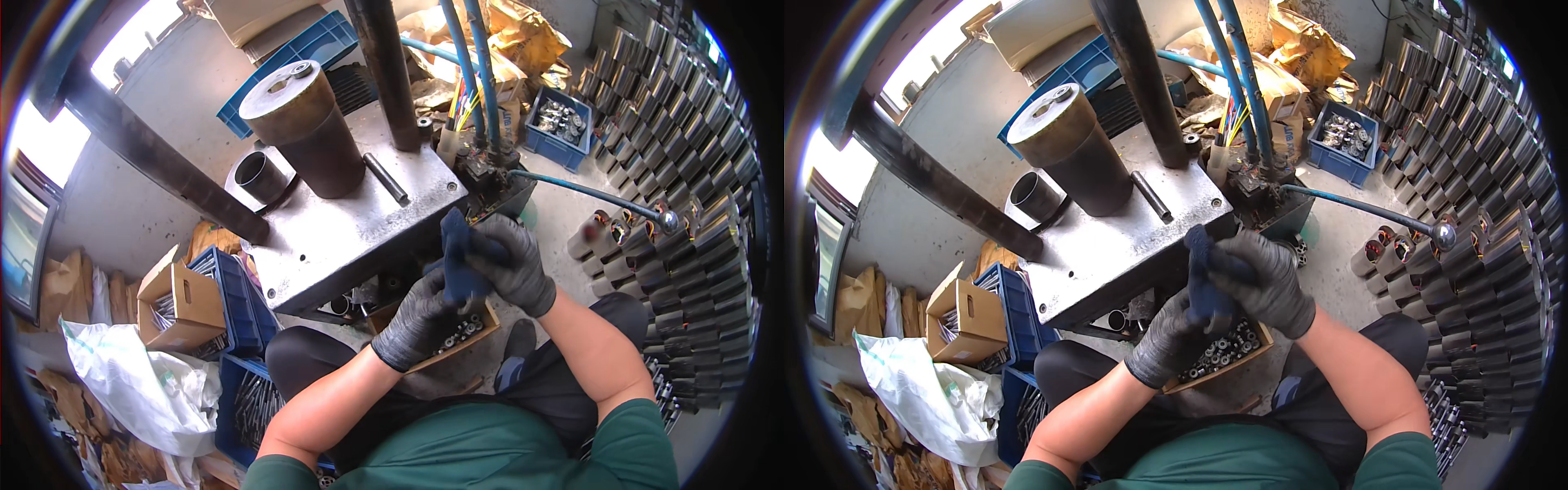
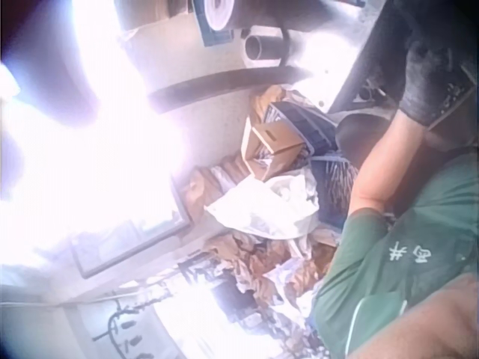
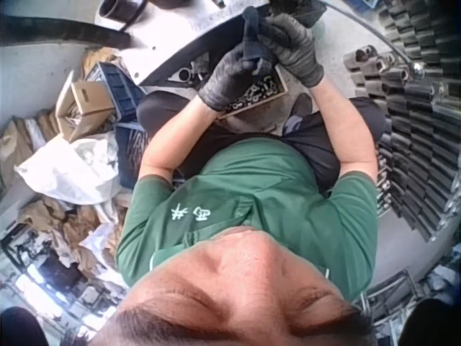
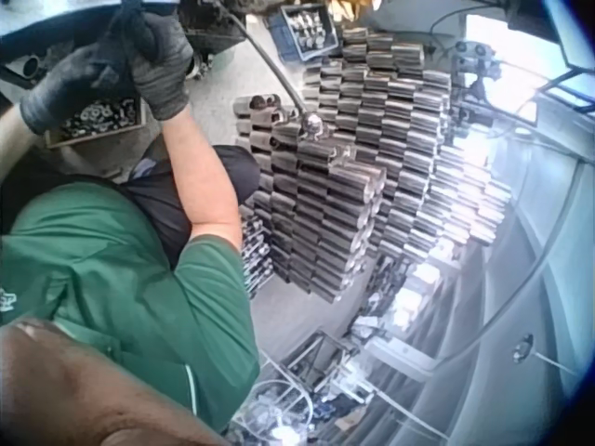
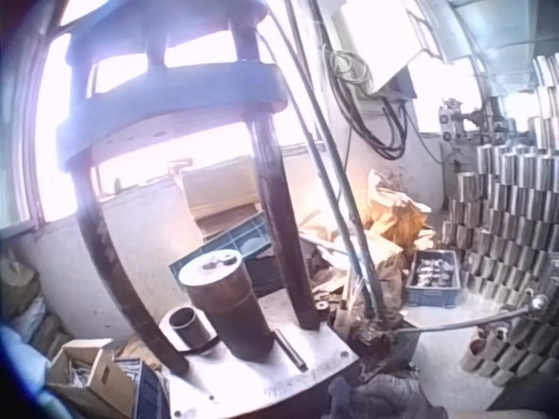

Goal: Operating a mechanical press to assemble metal components and cleaning parts with a cloth.

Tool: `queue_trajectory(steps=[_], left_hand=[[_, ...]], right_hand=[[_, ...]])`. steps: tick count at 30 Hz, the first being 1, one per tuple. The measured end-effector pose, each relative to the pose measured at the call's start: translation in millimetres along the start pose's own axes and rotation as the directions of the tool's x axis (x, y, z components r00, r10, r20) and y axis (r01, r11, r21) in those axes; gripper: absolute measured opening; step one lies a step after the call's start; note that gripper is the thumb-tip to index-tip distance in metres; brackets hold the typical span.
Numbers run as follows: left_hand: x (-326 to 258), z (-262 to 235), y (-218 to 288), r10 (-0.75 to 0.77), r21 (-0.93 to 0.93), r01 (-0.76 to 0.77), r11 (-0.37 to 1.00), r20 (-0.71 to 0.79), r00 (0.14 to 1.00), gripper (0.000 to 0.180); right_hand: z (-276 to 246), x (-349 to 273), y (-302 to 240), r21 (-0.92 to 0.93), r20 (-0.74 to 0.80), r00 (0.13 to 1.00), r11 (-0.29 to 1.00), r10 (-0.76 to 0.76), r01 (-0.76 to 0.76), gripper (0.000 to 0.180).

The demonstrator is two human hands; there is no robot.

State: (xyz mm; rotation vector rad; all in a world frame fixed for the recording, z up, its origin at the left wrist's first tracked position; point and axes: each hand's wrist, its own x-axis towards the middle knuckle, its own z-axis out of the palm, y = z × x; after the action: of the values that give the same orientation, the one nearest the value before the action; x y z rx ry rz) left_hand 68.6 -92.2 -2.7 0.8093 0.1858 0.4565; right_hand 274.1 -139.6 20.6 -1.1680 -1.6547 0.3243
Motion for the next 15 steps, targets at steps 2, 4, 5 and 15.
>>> queue_trajectory(steps=[2,4,5,15], left_hand=[[-12.5,23.2,18.9,-0.012,0.191,0.024,0.981,-0.068,0.998,0.062],[-16.9,22.2,22.5,0.075,0.229,-0.064,0.971,-0.041,0.996,0.061],[-17.8,20.8,24.7,0.162,0.260,-0.152,0.953,-0.015,0.987,0.061],[-6.8,5.2,21.7,0.326,0.570,-0.158,0.806,-0.204,0.923,0.044]], right_hand=[[-13.6,7.3,14.4,-0.351,0.104,0.991,0.935,0.089,-0.047,0.039],[-14.2,2.0,30.0,-0.283,0.014,0.983,0.944,0.183,-0.172,0.040],[-14.8,0.6,34.1,-0.201,-0.063,0.957,0.936,0.282,-0.289,0.041],[-5.0,-7.3,-16.1,0.334,-0.084,0.959,0.914,0.271,-0.229,0.053]])
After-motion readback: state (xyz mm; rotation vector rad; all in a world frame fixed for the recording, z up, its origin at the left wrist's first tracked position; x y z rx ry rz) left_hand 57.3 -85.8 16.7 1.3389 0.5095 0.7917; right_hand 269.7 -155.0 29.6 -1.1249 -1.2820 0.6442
